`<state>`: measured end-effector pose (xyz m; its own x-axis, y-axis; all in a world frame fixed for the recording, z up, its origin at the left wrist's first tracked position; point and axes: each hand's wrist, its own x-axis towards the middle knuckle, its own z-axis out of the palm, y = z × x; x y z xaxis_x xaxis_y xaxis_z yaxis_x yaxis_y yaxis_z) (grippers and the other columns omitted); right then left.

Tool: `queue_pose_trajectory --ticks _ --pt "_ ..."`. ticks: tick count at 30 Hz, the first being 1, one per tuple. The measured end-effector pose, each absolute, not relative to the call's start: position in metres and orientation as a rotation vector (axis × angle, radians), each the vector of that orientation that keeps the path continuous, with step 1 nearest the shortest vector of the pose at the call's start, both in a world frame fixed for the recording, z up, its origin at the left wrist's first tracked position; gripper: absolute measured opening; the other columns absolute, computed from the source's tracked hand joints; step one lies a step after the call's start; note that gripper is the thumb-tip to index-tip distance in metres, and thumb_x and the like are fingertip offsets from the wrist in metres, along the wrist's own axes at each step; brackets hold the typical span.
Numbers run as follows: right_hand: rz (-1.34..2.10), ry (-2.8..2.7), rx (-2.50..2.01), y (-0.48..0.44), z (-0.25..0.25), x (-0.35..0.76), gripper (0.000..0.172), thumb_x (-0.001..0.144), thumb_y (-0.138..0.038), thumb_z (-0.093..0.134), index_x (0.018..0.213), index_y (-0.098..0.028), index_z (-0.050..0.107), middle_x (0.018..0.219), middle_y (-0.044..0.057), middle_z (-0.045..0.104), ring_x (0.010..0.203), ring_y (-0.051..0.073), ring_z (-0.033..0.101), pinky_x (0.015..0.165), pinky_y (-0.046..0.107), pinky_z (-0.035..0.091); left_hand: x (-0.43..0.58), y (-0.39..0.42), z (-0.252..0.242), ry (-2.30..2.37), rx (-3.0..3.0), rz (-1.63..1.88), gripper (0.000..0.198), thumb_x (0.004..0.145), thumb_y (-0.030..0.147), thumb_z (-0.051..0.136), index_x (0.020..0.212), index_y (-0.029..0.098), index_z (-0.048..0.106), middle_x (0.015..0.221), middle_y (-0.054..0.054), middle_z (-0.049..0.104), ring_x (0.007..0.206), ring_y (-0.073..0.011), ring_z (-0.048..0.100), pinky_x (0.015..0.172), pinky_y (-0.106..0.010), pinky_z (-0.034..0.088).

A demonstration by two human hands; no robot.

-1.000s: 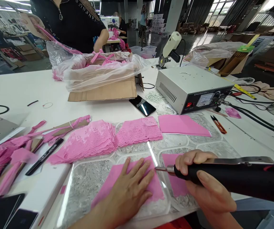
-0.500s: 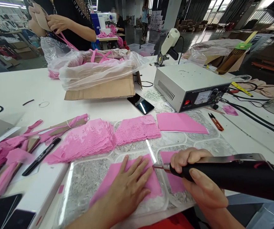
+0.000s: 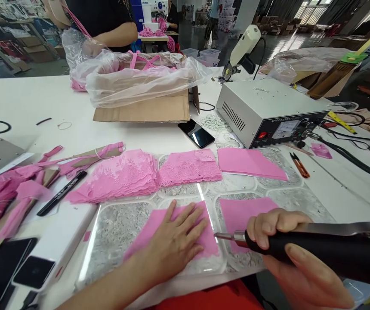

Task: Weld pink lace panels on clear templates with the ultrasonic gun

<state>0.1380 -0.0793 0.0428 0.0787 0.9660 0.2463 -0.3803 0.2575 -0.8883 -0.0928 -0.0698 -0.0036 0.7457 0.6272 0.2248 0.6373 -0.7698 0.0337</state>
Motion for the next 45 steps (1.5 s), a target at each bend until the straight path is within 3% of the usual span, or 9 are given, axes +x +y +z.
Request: queue_pose_trajectory --ticks 8,17,23,26,30,33,37,45 --pt "1.164 -1.036 -0.767 -0.077 0.044 0.135 0.009 0.083 -0.033 0.065 0.088 -0.026 0.062 0.072 -0.001 0.053 0.056 0.012 0.051 0.052 0.030 0.048 -0.092 -0.070 -0.001 -1.064 -2.911 -0.314 0.045 0.103 0.039 0.044 0.142 0.018 0.046 0.152 -0.008 0.044 0.141 -0.0264 0.040 0.121 -0.055 -0.003" --pt "1.170 -1.068 -0.750 -0.078 0.044 0.135 0.007 0.084 -0.032 0.064 0.088 -0.026 0.062 0.071 0.000 0.054 0.057 0.013 0.052 0.055 0.031 0.050 -0.092 -0.070 -0.004 -1.060 -2.894 -0.343 0.046 0.103 0.039 0.045 0.143 0.017 0.045 0.154 -0.009 0.041 0.141 -0.0264 0.040 0.120 -0.055 -0.008" --pt "1.082 -1.018 -0.743 -0.067 0.061 0.131 0.015 0.078 -0.034 0.068 0.087 -0.022 0.065 0.070 0.000 0.053 0.052 0.012 0.050 0.050 0.031 0.049 -0.097 -0.072 0.014 -1.113 -2.902 -0.282 0.049 0.101 0.046 0.045 0.142 0.019 0.045 0.154 -0.010 0.041 0.140 -0.0288 0.041 0.121 -0.056 0.010" --pt "1.088 -0.954 -0.728 -0.058 0.066 0.120 0.021 0.075 -0.035 0.072 0.091 -0.022 0.067 0.069 -0.002 0.053 0.051 0.011 0.050 0.049 0.031 0.049 -0.114 -0.078 0.029 -1.158 -2.830 -0.324 0.045 0.103 0.042 0.041 0.141 0.018 0.047 0.152 -0.008 0.044 0.140 -0.0280 0.041 0.122 -0.054 0.016" --pt "1.151 -0.899 -0.672 -0.046 0.059 0.100 0.019 0.076 -0.030 0.072 0.093 -0.024 0.065 0.074 -0.002 0.056 0.056 0.012 0.054 0.054 0.032 0.051 -0.151 -0.094 0.030 -1.222 -2.728 -0.403 0.034 0.104 0.027 0.039 0.132 0.017 0.056 0.143 -0.005 0.055 0.140 -0.0236 0.043 0.124 -0.048 0.014" --pt "1.127 -0.970 -0.637 -0.039 0.051 0.089 0.010 0.079 -0.025 0.069 0.088 -0.023 0.064 0.079 -0.001 0.057 0.057 0.012 0.056 0.055 0.032 0.051 -0.176 -0.105 0.018 -1.278 -2.678 -0.462 0.035 0.103 0.021 0.040 0.133 0.015 0.056 0.144 -0.006 0.054 0.143 -0.0216 0.037 0.124 -0.045 0.014" --pt "1.110 -1.014 -0.629 -0.032 0.045 0.080 0.009 0.079 -0.023 0.068 0.087 -0.022 0.063 0.080 -0.001 0.058 0.056 0.011 0.056 0.055 0.032 0.050 -0.187 -0.114 0.009 -1.315 -2.656 -0.523 0.037 0.102 0.018 0.041 0.137 0.011 0.053 0.147 -0.008 0.050 0.147 -0.0210 0.029 0.124 -0.042 0.012" --pt "1.123 -1.038 -0.666 -0.031 0.041 0.072 0.010 0.079 -0.023 0.067 0.089 -0.022 0.063 0.081 -0.001 0.058 0.057 0.011 0.057 0.055 0.032 0.051 -0.186 -0.114 0.012 -1.326 -2.663 -0.588 0.035 0.103 0.019 0.039 0.131 0.014 0.058 0.145 -0.003 0.053 0.147 -0.0190 0.027 0.124 -0.042 0.009"
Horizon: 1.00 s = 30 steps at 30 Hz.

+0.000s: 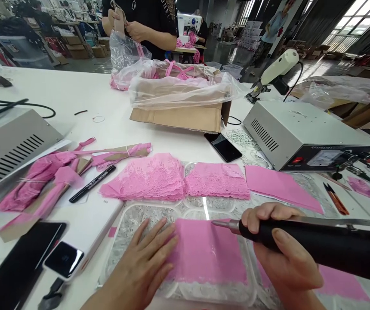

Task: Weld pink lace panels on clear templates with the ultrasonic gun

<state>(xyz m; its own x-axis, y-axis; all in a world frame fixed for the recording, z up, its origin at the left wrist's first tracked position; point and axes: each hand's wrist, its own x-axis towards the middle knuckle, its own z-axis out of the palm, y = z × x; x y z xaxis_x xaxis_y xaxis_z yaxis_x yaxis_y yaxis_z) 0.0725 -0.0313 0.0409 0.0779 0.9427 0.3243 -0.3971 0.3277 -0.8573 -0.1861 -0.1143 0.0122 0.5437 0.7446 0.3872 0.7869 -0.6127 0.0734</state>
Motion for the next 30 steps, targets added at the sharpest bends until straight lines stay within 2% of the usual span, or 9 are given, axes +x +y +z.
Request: queue_pose_trajectory --ticks 13,17,21,30 --pt "1.132 -1.057 -0.702 -0.028 0.043 0.069 0.010 0.078 -0.021 0.068 0.085 -0.022 0.061 0.079 -0.001 0.058 0.058 0.012 0.056 0.056 0.032 0.051 -0.188 -0.118 0.010 -1.374 -2.708 -0.520 0.033 0.102 0.021 0.043 0.131 0.017 0.059 0.145 -0.003 0.053 0.147 -0.0210 0.028 0.124 -0.048 0.010" --pt "1.163 -1.051 -0.669 -0.028 0.047 0.058 0.010 0.078 -0.023 0.068 0.084 -0.021 0.061 0.079 -0.001 0.057 0.057 0.011 0.056 0.055 0.032 0.051 -0.189 -0.123 0.012 -1.359 -2.696 -0.525 0.034 0.100 0.018 0.043 0.131 0.016 0.059 0.148 -0.001 0.050 0.149 -0.0217 0.022 0.124 -0.048 0.006" --pt "1.181 -1.071 -0.644 -0.028 0.046 0.045 0.008 0.079 -0.023 0.066 0.086 -0.022 0.063 0.080 0.000 0.058 0.056 0.011 0.056 0.055 0.032 0.051 -0.193 -0.130 0.012 -1.347 -2.714 -0.520 0.033 0.099 0.018 0.046 0.129 0.015 0.061 0.147 -0.002 0.051 0.149 -0.0226 0.022 0.124 -0.047 0.003" --pt "1.183 -1.105 -0.658 -0.027 0.043 0.039 0.007 0.080 -0.021 0.064 0.087 -0.022 0.062 0.080 0.000 0.059 0.057 0.012 0.056 0.055 0.032 0.052 -0.199 -0.139 0.010 -1.397 -2.771 -0.570 0.036 0.097 0.020 0.053 0.132 0.018 0.058 0.145 -0.005 0.052 0.147 -0.0226 0.030 0.122 -0.051 0.015"
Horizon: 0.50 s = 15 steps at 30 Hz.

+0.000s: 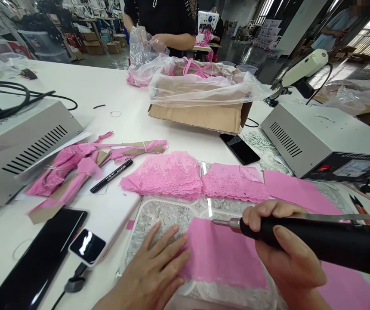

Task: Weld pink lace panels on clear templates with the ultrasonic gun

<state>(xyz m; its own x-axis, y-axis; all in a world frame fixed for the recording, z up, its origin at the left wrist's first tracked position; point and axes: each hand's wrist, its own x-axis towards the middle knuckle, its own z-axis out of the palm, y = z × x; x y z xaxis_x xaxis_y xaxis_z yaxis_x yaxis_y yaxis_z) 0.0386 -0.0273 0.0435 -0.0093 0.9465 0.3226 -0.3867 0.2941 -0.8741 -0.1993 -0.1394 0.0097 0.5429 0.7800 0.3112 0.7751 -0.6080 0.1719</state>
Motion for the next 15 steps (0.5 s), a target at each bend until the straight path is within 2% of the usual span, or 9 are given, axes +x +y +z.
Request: queue_pose_trajectory --ticks 15 --pt "1.205 -1.101 -0.649 -0.0298 0.0436 0.0387 0.007 0.080 -0.021 0.064 0.087 -0.022 0.063 0.081 0.000 0.058 0.057 0.012 0.056 0.054 0.034 0.053 -0.2005 -0.1400 0.0100 1.373 2.677 0.535 0.039 0.096 0.021 0.056 0.135 0.020 0.055 0.145 -0.005 0.053 0.144 -0.0239 0.034 0.121 -0.052 0.021"
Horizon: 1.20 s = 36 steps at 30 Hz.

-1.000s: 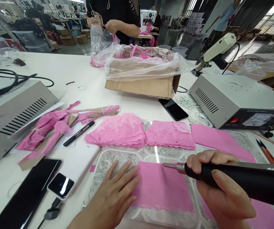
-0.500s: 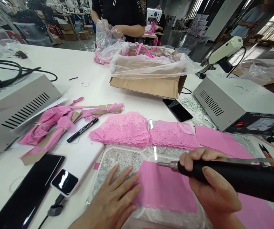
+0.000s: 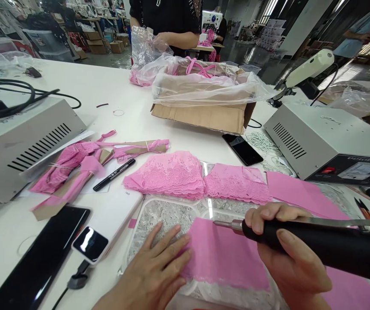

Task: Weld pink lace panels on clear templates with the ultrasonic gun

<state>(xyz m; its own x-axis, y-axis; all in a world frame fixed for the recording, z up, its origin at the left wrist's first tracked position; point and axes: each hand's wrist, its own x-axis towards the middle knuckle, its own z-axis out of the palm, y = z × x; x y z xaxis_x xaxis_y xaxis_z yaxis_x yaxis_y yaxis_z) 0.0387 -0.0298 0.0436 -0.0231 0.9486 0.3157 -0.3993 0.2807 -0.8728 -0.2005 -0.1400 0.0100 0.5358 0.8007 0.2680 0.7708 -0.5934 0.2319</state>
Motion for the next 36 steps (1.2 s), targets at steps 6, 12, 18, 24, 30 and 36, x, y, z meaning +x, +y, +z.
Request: queue_pose_trajectory --ticks 6,12,18,24,30,36 --pt "1.199 -1.112 -0.638 -0.029 0.044 0.038 0.007 0.080 -0.020 0.064 0.087 -0.021 0.063 0.081 0.000 0.058 0.058 0.012 0.057 0.054 0.033 0.053 -0.199 -0.139 0.010 1.370 2.691 0.518 0.040 0.096 0.020 0.055 0.135 0.020 0.056 0.146 -0.006 0.052 0.143 -0.0248 0.037 0.120 -0.053 0.023" --pt "1.205 -1.125 -0.637 -0.029 0.042 0.034 0.008 0.081 -0.022 0.065 0.089 -0.022 0.064 0.081 0.000 0.059 0.057 0.012 0.057 0.055 0.033 0.053 -0.200 -0.140 0.008 1.378 2.751 0.505 0.039 0.095 0.020 0.055 0.133 0.018 0.058 0.147 -0.004 0.050 0.143 -0.0258 0.037 0.120 -0.054 0.019" --pt "1.205 -1.142 -0.642 -0.029 0.043 0.033 0.007 0.081 -0.021 0.065 0.086 -0.023 0.062 0.080 -0.001 0.059 0.057 0.012 0.057 0.056 0.033 0.053 -0.200 -0.140 0.010 1.365 2.714 0.511 0.040 0.094 0.020 0.057 0.133 0.018 0.057 0.146 -0.006 0.052 0.143 -0.0267 0.037 0.120 -0.054 0.020" --pt "1.193 -1.138 -0.659 -0.029 0.046 0.030 0.009 0.079 -0.024 0.068 0.085 -0.023 0.062 0.079 0.000 0.058 0.056 0.012 0.056 0.054 0.034 0.052 -0.200 -0.142 0.002 1.368 2.683 0.577 0.041 0.093 0.019 0.057 0.133 0.019 0.056 0.146 -0.007 0.052 0.146 -0.0257 0.032 0.121 -0.054 0.018" --pt "1.218 -1.131 -0.618 -0.027 0.048 0.015 0.009 0.079 -0.023 0.068 0.087 -0.023 0.064 0.079 -0.001 0.059 0.056 0.012 0.056 0.055 0.033 0.053 -0.201 -0.150 0.002 1.376 2.715 0.597 0.039 0.092 0.021 0.060 0.131 0.018 0.059 0.142 -0.006 0.056 0.145 -0.0247 0.033 0.121 -0.053 0.015" --pt "1.257 -1.154 -0.593 -0.026 0.045 0.005 0.009 0.081 -0.023 0.065 0.090 -0.023 0.063 0.081 0.000 0.059 0.057 0.012 0.057 0.056 0.033 0.052 -0.204 -0.155 0.002 1.357 2.725 0.643 0.036 0.092 0.022 0.061 0.128 0.018 0.060 0.137 -0.007 0.061 0.143 -0.0253 0.035 0.120 -0.054 0.015"
